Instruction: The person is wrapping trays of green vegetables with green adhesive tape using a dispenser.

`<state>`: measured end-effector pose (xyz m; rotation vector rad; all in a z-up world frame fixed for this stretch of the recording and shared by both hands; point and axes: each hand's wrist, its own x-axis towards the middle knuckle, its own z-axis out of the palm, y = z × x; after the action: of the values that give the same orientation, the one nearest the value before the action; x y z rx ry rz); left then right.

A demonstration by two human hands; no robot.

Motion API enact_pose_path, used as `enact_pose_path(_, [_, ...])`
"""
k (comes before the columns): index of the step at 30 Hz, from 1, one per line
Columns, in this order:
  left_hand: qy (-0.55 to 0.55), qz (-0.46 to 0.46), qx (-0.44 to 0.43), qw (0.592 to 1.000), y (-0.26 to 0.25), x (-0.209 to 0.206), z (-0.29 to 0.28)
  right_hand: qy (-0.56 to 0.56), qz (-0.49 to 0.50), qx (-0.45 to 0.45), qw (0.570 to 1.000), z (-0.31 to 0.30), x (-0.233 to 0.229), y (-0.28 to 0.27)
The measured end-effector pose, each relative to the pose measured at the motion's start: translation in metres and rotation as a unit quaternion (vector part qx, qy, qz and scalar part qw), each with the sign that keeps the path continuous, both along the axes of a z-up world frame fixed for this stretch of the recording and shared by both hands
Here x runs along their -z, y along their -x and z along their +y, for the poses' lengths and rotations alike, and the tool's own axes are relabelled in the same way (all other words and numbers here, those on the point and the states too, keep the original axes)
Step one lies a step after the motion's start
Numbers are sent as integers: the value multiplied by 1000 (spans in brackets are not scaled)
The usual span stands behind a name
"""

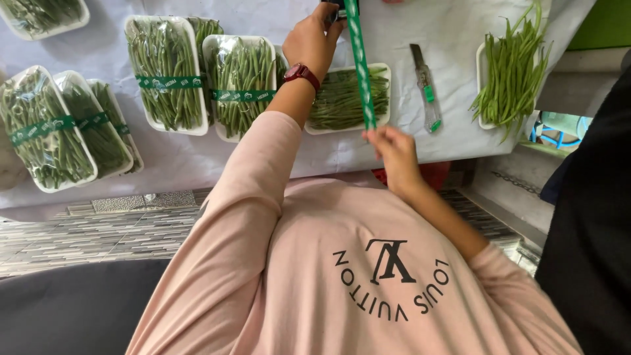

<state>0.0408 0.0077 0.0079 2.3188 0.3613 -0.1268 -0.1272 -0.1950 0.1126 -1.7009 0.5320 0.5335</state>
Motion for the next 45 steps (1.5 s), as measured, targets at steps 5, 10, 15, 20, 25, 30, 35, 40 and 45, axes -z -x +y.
enact_pose_path(5, [54, 12, -17, 998, 2, -2, 0, 29, 65, -43, 997, -15, 15, 59])
enact_pose_path(10, [343, 80, -154, 923, 16, -49, -2, 44, 43, -53, 997, -12, 34, 59])
enact_pose_path(15, [475, 34, -147, 867, 12, -41, -14, 23, 46, -37, 998, -5, 32, 62])
enact_pose_path(20, [370, 53, -169, 912, 8, -38, -16, 26, 32, -40, 998, 0, 26, 62])
enact_pose_path(25, [187, 51, -108, 975, 21, -8, 0, 20, -41, -47, 998, 1, 7, 68])
enact_pose_path(30, [313, -171, 30, 934, 29, 4, -2, 33, -9, -25, 999, -8, 19, 70])
enact_pose_path(35, [231, -133, 205, 942, 39, 7, 2, 6, 102, 24, 994, -3, 49, 63])
enact_pose_path(40, [143, -98, 206, 963, 36, 9, 4, 13, 109, 10, 994, -1, 72, 62])
enact_pose_path(45, [145, -77, 205, 965, 31, 16, 6, -13, 97, 28, 995, 4, 78, 55])
